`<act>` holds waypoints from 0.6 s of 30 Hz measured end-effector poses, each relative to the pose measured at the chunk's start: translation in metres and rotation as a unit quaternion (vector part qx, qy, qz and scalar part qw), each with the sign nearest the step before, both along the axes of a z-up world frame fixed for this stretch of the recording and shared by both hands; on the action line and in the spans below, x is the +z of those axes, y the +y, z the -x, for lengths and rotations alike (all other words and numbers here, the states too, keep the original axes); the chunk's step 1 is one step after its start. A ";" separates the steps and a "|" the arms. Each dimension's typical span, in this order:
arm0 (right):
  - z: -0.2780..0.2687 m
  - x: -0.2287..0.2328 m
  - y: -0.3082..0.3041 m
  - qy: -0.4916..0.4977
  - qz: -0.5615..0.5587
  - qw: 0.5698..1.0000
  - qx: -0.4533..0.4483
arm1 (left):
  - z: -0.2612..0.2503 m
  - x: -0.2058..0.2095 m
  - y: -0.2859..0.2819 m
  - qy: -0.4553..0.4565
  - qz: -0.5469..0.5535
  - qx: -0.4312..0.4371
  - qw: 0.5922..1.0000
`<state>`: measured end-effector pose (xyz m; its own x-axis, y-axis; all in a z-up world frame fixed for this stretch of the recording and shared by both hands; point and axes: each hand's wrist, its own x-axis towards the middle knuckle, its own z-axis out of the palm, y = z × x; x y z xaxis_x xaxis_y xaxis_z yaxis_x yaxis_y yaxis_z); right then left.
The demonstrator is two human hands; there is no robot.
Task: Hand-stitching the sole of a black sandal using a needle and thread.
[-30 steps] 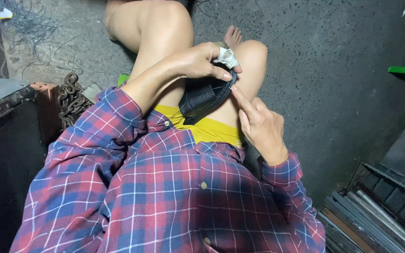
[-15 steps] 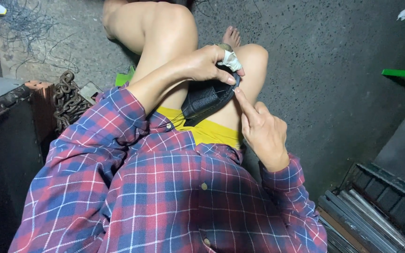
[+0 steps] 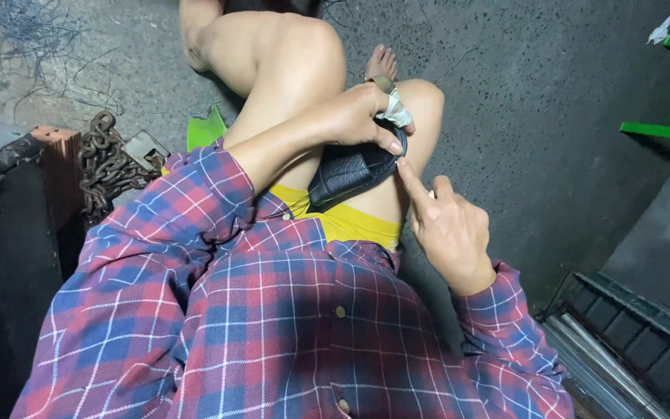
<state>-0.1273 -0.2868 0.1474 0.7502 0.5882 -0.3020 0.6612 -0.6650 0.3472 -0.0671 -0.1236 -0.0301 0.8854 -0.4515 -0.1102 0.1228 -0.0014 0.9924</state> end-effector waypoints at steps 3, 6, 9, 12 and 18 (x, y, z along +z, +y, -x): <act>-0.001 -0.016 -0.020 0.007 -0.080 0.997 0.020 | 0.000 -0.011 -0.009 0.003 -0.007 0.002 1.000; -0.002 -0.036 -0.037 0.014 -0.145 0.989 0.032 | -0.003 -0.002 -0.007 0.029 -0.007 -0.010 1.000; -0.006 -0.047 -0.042 0.046 -0.232 0.971 0.039 | -0.005 -0.006 -0.010 0.040 -0.011 -0.016 0.999; -0.007 -0.060 -0.047 0.050 -0.277 0.959 0.044 | -0.006 -0.009 -0.009 0.042 -0.011 -0.021 0.999; -0.009 -0.073 -0.049 0.075 -0.324 0.942 0.038 | -0.007 -0.004 -0.009 0.036 -0.035 -0.019 0.999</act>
<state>-0.1181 -0.3362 0.0744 0.6767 0.7352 0.0397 0.7242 -0.6549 -0.2158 -0.0602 -0.1325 -0.0339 0.8562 -0.4742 -0.2051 0.1925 -0.0757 0.9784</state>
